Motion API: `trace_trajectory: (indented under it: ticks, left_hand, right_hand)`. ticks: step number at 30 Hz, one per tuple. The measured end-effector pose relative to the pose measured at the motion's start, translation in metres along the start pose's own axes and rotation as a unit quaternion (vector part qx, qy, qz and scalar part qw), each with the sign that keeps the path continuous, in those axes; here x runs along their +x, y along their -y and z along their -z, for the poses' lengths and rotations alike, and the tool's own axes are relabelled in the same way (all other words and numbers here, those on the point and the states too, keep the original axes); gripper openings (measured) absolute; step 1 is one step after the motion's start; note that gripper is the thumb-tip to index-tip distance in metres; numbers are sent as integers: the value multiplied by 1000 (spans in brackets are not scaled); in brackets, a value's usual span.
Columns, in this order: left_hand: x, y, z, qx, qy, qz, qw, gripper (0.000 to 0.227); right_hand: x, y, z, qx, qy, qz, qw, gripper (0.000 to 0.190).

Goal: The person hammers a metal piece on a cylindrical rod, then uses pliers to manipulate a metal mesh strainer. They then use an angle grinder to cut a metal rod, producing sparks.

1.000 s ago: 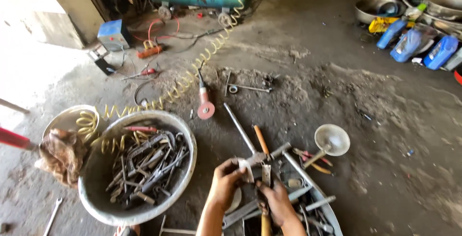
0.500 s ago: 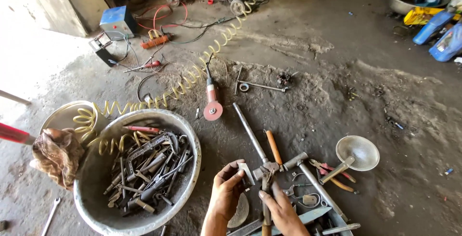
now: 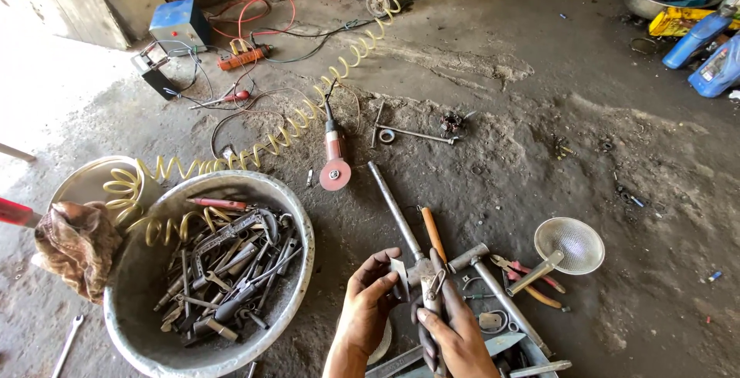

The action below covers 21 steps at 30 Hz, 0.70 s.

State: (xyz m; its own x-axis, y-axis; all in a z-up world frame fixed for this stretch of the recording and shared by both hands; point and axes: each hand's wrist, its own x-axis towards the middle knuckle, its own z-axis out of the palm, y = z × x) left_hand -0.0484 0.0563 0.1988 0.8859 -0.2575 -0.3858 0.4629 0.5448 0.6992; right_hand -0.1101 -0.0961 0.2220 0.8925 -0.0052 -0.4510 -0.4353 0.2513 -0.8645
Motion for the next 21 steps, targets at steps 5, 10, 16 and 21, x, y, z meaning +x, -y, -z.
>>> trace_trajectory:
  ticks: [5, 10, 16, 21]
  left_hand:
    - [-2, 0, -3, -14, 15, 15, 1000, 37]
    - [-5, -2, -5, 0, 30, 1, 1000, 35]
    - [-10, -11, -7, 13, 15, 22, 1000, 34]
    - [-9, -5, 3, 17, 12, 0, 1000, 33]
  right_hand:
    - [8, -24, 18, 117, 59, -10, 991, 78]
    - [9, -17, 23, 219, 121, -47, 967, 85]
    - [12, -28, 33, 205, 108, -11, 973, 93]
    - [15, -33, 29, 252, 85, -37, 963, 79]
